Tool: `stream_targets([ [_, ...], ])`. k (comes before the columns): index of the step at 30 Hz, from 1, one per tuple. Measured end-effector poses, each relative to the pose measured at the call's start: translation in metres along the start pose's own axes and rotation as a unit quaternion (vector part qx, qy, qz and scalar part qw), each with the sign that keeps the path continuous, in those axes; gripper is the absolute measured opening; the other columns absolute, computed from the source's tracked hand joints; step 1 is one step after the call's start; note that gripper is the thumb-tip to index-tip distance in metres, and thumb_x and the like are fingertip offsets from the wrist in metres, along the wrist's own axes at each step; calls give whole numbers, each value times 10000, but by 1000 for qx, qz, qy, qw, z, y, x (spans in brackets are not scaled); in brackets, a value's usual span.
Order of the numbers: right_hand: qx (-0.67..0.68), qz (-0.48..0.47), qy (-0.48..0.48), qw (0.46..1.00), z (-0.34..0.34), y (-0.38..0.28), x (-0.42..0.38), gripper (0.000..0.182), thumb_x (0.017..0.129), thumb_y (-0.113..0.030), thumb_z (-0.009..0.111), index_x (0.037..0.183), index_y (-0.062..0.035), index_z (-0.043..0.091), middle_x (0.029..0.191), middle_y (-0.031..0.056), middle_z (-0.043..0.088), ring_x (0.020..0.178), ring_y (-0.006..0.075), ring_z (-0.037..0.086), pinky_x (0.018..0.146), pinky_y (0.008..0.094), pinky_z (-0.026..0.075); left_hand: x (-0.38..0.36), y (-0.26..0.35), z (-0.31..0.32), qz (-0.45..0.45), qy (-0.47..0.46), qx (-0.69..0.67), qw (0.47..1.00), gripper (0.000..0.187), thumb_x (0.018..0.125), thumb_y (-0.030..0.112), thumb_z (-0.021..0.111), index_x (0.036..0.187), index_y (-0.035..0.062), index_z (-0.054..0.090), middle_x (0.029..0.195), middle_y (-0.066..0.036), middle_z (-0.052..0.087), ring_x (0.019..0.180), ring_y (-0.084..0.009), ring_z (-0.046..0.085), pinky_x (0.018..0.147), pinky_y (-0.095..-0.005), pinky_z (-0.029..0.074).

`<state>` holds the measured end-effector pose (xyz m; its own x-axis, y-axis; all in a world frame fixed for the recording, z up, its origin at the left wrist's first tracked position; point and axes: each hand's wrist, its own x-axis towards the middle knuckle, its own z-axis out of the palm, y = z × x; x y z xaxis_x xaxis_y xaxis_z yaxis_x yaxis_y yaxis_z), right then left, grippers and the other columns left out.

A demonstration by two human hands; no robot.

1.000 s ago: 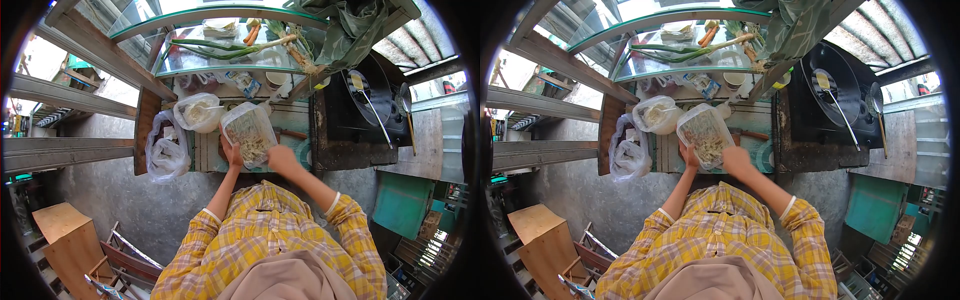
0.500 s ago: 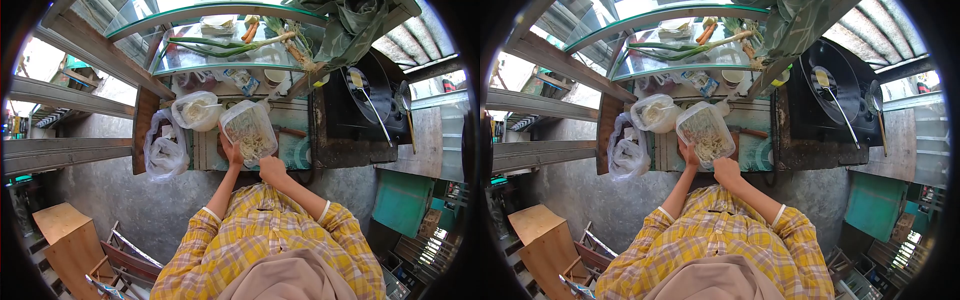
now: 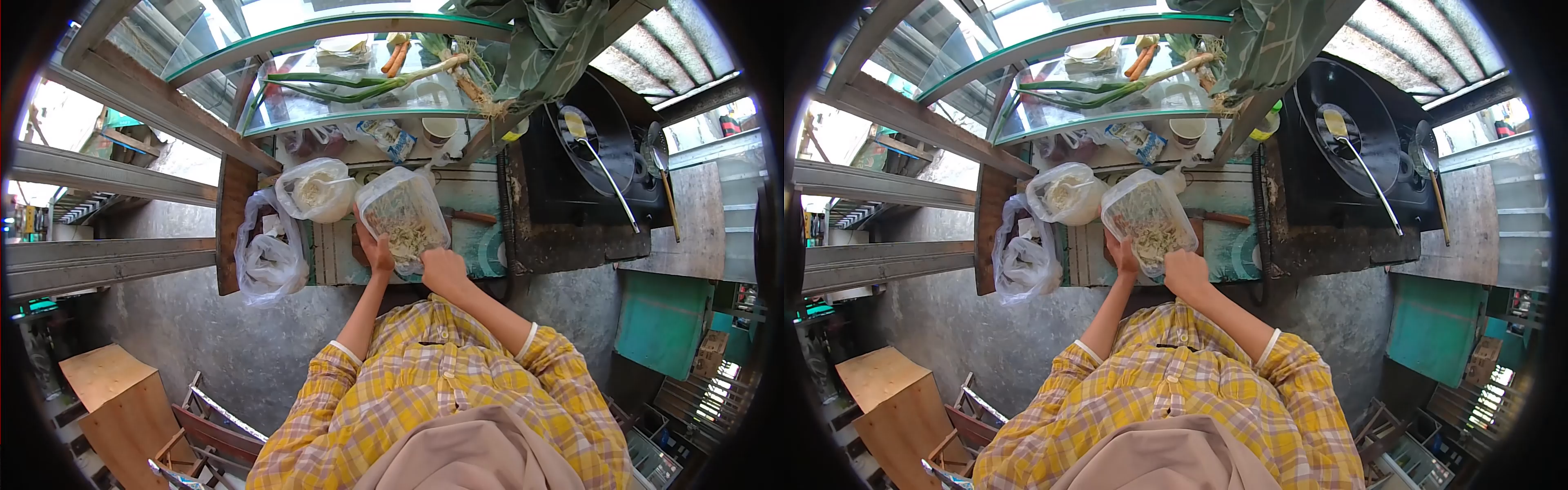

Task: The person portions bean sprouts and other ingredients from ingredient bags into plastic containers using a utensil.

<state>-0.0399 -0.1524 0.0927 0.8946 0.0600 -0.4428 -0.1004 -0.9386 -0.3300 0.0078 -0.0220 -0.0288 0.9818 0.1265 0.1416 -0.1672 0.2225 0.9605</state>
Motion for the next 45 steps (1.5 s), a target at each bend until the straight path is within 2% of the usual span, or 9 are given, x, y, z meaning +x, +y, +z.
stream_targets([
  [6,-39,0,-6,999,-40,10,5,123,704,-75,589,781,-23,669,792,192,653,755,369,647,661,452,523,-7,-4,0,-47,26,-44,998,796,779,194,496,1477,30,151,1468,-126,263,1325,-244,298,1073,-365,245],
  [12,-78,11,87,993,-30,20,0,150,741,-72,585,857,2,645,788,185,636,749,368,645,662,443,529,-5,11,6,-12,15,-7,1000,829,747,172,494,1487,61,138,1476,-113,249,1328,-245,289,1077,-367,235],
  [15,-26,15,97,995,-6,27,0,133,742,-46,585,843,0,658,831,233,650,762,368,658,630,433,542,-6,8,4,13,4,38,999,812,827,317,537,1493,92,132,1408,-129,286,1294,-276,307,1057,-392,246],
  [21,262,41,104,958,11,43,-5,153,762,-37,586,892,32,627,840,212,649,766,368,640,682,440,491,-7,8,4,-3,8,-10,1000,846,829,370,553,1495,93,112,1429,-135,265,1318,-280,290,1062,-416,254],
  [24,323,110,44,939,2,47,-13,145,795,-48,570,904,33,621,838,210,645,787,360,637,684,432,472,-7,8,4,2,15,-20,1000,843,831,369,552,1496,98,109,1440,-136,258,1330,-282,277,1066,-426,251],
  [27,325,54,88,940,5,38,-27,177,785,-56,592,942,17,628,771,193,640,736,356,625,655,401,466,-8,6,3,-22,18,-18,999,838,835,364,551,1496,102,108,1449,-134,248,1333,-285,272,1069,-435,249],
  [36,33,27,14,999,18,5,-3,150,810,-92,531,905,-31,630,803,218,645,797,390,639,670,482,507,-7,5,1,-11,12,1,1000,799,832,280,523,1496,97,119,1474,-129,227,1335,-288,272,1069,-426,243],
  [42,-14,5,-14,1000,4,20,27,167,779,-111,560,902,-62,662,850,203,654,812,389,640,680,468,521,-2,-15,-7,-47,52,-151,986,700,763,107,478,1420,17,256,1340,-118,399,1249,-250,382,1033,-372,311],
  [45,13,41,-51,998,-35,21,25,161,774,-86,586,892,-12,668,897,189,662,840,349,661,683,433,548,-6,-36,-12,-48,55,-42,996,738,768,144,497,1445,34,227,1362,-124,382,1254,-258,378,1035,-381,311],
])
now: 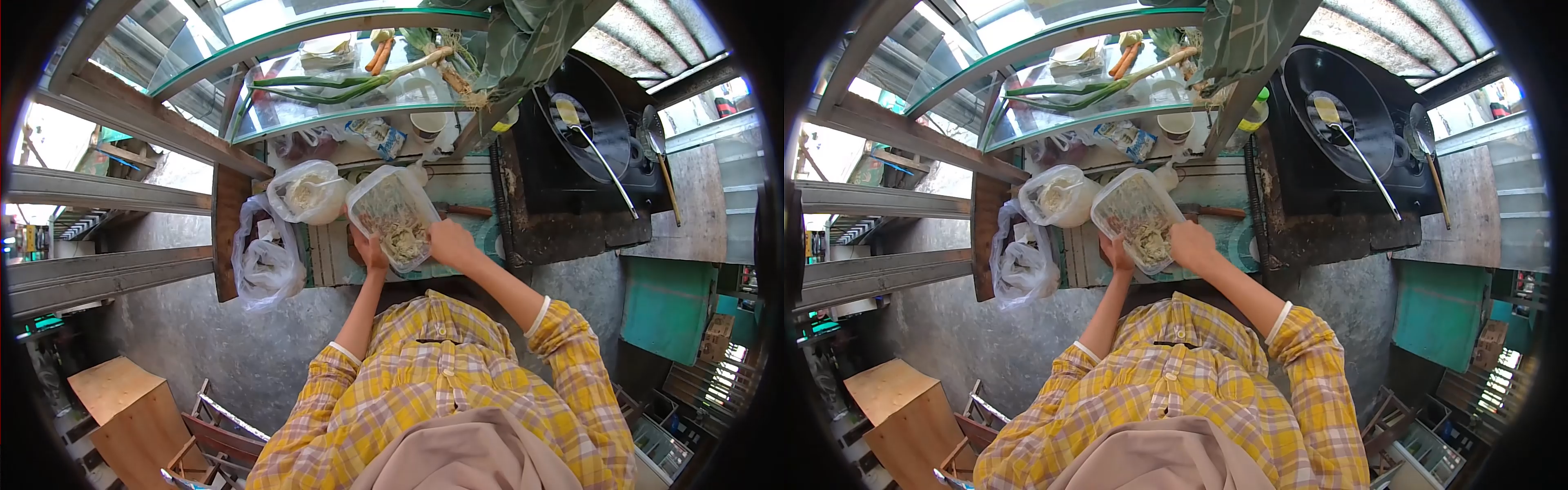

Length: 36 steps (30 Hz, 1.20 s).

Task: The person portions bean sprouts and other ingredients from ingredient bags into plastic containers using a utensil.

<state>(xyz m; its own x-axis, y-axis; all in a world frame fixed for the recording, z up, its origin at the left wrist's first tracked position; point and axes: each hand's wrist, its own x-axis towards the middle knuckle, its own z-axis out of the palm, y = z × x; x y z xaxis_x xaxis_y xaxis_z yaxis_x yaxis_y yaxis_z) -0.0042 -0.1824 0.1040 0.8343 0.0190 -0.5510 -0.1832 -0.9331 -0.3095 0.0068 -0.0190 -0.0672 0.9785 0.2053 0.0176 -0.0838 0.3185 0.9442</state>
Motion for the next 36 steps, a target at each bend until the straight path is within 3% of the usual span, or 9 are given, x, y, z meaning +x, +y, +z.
stream_targets([
  [3,21,7,14,1000,-15,-3,-10,182,754,-84,600,904,-10,671,896,200,660,839,360,657,687,440,546,2,25,11,43,-82,27,995,795,810,228,507,1494,87,127,1456,-124,256,1327,-270,286,1064,-399,256],
  [9,-35,-16,30,999,28,-2,-17,132,780,-121,588,858,-57,673,816,182,658,767,351,654,658,436,535,-2,42,20,42,-82,42,995,814,797,219,515,1497,94,118,1465,-117,236,1341,-271,263,1076,-400,239],
  [12,-92,-63,83,990,49,-2,-5,111,801,-115,566,848,-78,660,754,149,656,704,318,664,599,415,537,0,33,14,12,-74,27,997,812,787,202,505,1496,95,124,1472,-117,232,1347,-272,254,1077,-397,238],
  [18,-129,-115,103,980,25,13,-1,164,787,-98,556,925,-86,643,725,148,648,661,313,659,558,419,525,5,15,6,23,-26,-39,999,769,758,143,502,1464,65,206,1409,-115,339,1269,-252,372,1039,-377,311],
  [24,-77,-100,142,982,-1,10,-28,134,763,-73,580,889,-52,621,674,140,636,643,329,654,548,420,530,0,2,-2,20,-42,20,999,742,758,183,523,1436,49,253,1368,-123,382,1241,-248,399,1027,-370,321],
  [30,-2,-94,161,983,-12,6,-53,164,813,-103,563,959,-85,635,690,159,634,648,358,640,563,441,506,1,13,2,2,-40,34,999,744,751,195,517,1435,54,260,1346,-109,385,1221,-244,401,1019,-363,319],
  [33,72,-76,161,981,-17,10,-58,107,854,-137,542,876,-72,624,737,162,645,667,384,615,583,470,473,-1,22,6,-10,-61,9,998,828,784,259,517,1498,108,126,1409,-105,300,1297,-261,307,1057,-395,256],
  [36,82,-44,123,988,-17,18,-58,105,847,-145,554,871,-84,636,753,160,653,678,383,618,594,475,478,0,26,11,-3,-32,20,999,774,746,191,509,1457,75,227,1371,-106,355,1252,-242,357,1037,-364,285],
])
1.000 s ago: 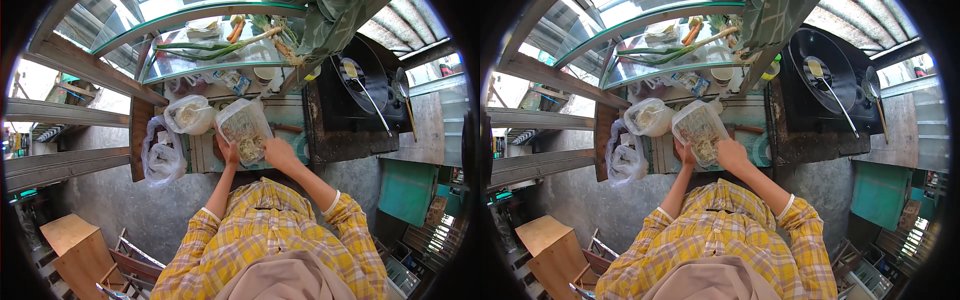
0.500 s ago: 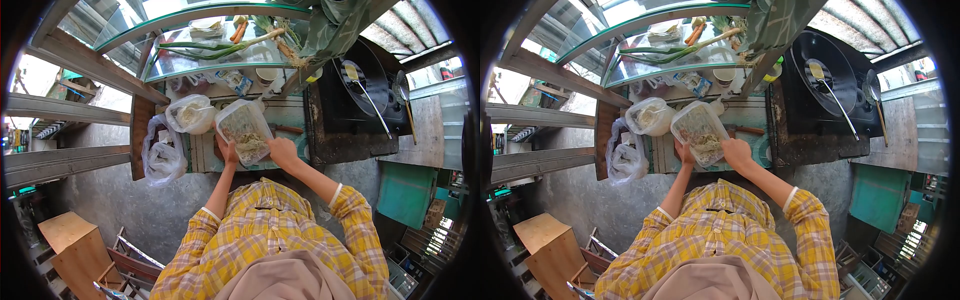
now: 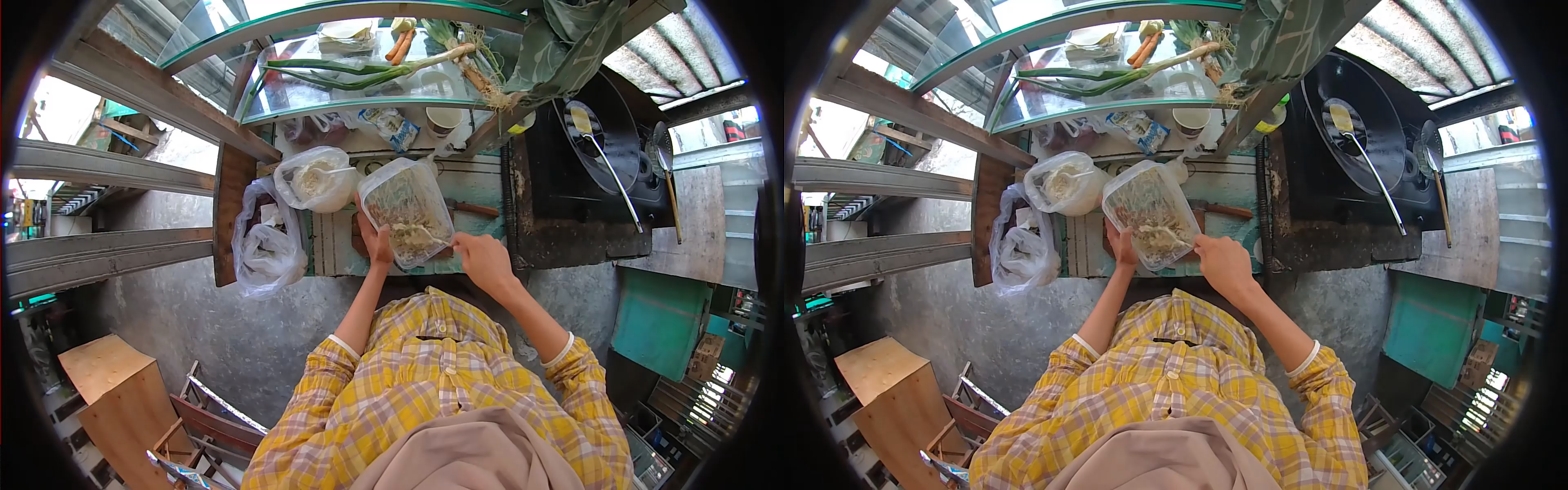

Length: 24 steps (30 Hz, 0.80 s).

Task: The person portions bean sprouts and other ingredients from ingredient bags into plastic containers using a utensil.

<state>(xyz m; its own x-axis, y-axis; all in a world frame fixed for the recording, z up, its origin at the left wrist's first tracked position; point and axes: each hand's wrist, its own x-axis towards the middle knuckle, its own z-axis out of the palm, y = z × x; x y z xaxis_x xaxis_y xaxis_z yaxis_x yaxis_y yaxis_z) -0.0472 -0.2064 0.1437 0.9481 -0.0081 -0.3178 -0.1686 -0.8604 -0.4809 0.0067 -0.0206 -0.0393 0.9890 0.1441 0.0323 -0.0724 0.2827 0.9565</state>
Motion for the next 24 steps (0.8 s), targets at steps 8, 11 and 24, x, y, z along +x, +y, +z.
stream_targets([
  [8,-119,38,-34,992,52,8,24,155,788,-98,560,910,-83,654,763,195,649,724,376,645,635,479,513,1,12,3,29,-39,18,999,813,785,227,510,1491,91,129,1436,-106,274,1316,-258,285,1069,-392,244],
  [11,-109,36,-56,992,73,-5,28,174,772,-94,549,913,-66,647,781,214,648,734,377,650,655,484,519,0,6,1,27,-36,24,999,819,798,239,511,1496,95,108,1441,-103,260,1328,-263,269,1074,-396,235],
  [24,-50,108,-106,987,19,-10,17,194,836,-135,508,977,-49,611,858,202,652,851,388,631,733,492,501,0,15,6,42,-26,42,998,850,756,224,517,1492,86,115,1366,-116,300,1293,-277,302,1068,-404,243],
])
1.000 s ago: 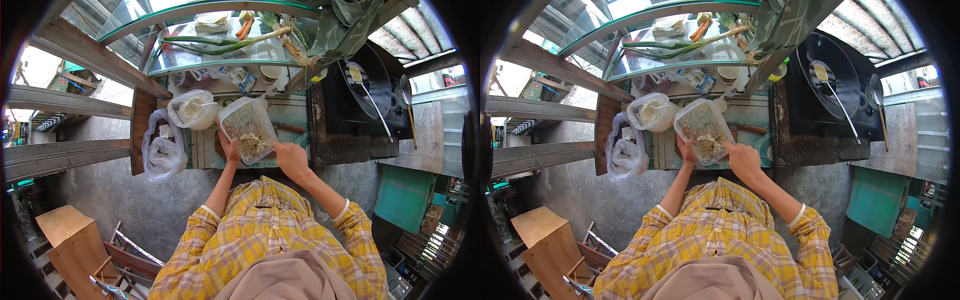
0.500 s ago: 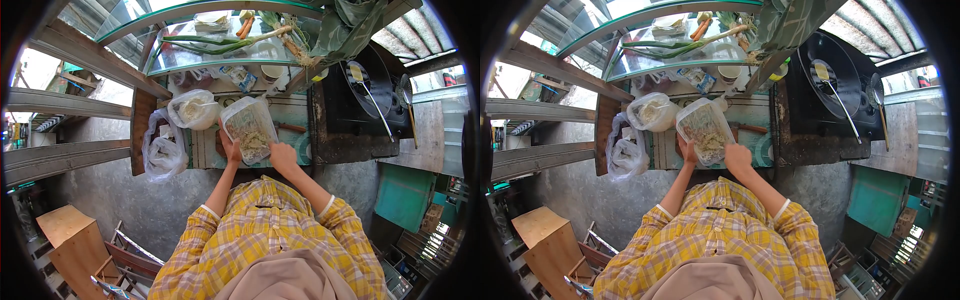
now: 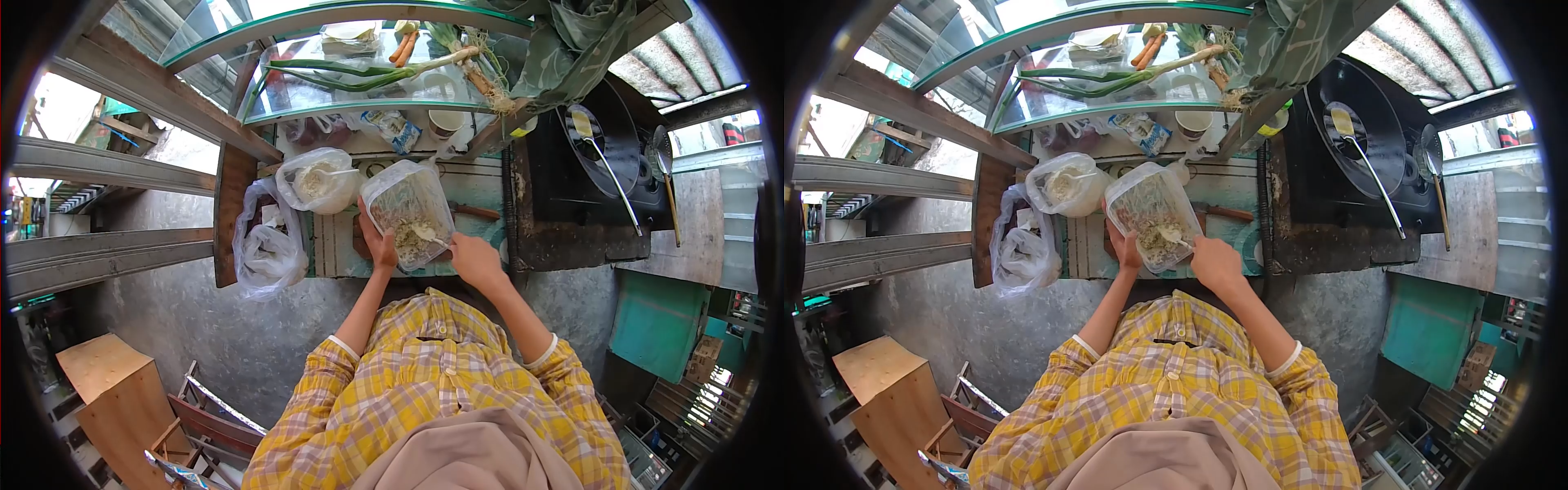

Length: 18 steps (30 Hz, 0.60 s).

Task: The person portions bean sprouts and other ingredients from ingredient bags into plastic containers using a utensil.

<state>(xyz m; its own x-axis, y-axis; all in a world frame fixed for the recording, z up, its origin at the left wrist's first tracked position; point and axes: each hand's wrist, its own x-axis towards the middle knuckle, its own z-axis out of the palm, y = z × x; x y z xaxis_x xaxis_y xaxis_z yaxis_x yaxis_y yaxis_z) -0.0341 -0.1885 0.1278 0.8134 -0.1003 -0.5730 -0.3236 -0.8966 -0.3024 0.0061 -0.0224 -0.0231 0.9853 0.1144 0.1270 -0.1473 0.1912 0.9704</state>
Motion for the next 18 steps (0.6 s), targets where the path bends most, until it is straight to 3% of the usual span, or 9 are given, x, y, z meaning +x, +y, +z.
stream_targets([
  [4,-15,8,20,1000,54,-12,4,214,833,-108,487,1003,-45,599,843,202,651,829,399,630,727,509,493,-1,2,7,15,28,-28,999,856,763,243,515,1495,92,98,1407,-127,268,1305,-287,288,1070,-420,243],
  [6,-5,-8,-16,1000,69,-25,-1,234,818,-92,487,1022,-46,594,857,216,649,837,408,628,734,516,490,-4,-1,7,21,43,-20,999,852,771,253,509,1495,92,90,1435,-132,242,1317,-291,276,1072,-426,239],
  [10,42,-34,-52,997,69,-23,3,222,818,-106,500,1000,-31,600,870,232,644,850,419,614,744,511,482,-4,1,7,15,29,-53,998,847,792,287,513,1495,85,86,1468,-133,205,1335,-290,256,1076,-425,230],
  [13,100,-118,-27,988,54,5,17,212,840,-143,505,970,-10,608,865,230,639,864,423,600,748,503,475,-4,5,7,15,17,-52,998,851,800,308,520,1495,81,83,1460,-130,219,1331,-289,263,1075,-423,233],
  [16,105,-54,14,993,21,7,8,221,851,-177,512,945,-8,620,865,218,637,870,419,591,753,494,471,-6,5,4,16,8,-30,999,854,802,323,522,1495,79,85,1449,-129,236,1322,-288,277,1070,-418,242],
  [18,49,-5,19,999,22,1,7,227,840,-124,489,1005,-32,614,865,237,640,859,412,611,740,499,485,-7,7,6,19,0,-39,999,852,804,327,520,1494,76,88,1447,-128,240,1319,-287,282,1068,-414,245],
])
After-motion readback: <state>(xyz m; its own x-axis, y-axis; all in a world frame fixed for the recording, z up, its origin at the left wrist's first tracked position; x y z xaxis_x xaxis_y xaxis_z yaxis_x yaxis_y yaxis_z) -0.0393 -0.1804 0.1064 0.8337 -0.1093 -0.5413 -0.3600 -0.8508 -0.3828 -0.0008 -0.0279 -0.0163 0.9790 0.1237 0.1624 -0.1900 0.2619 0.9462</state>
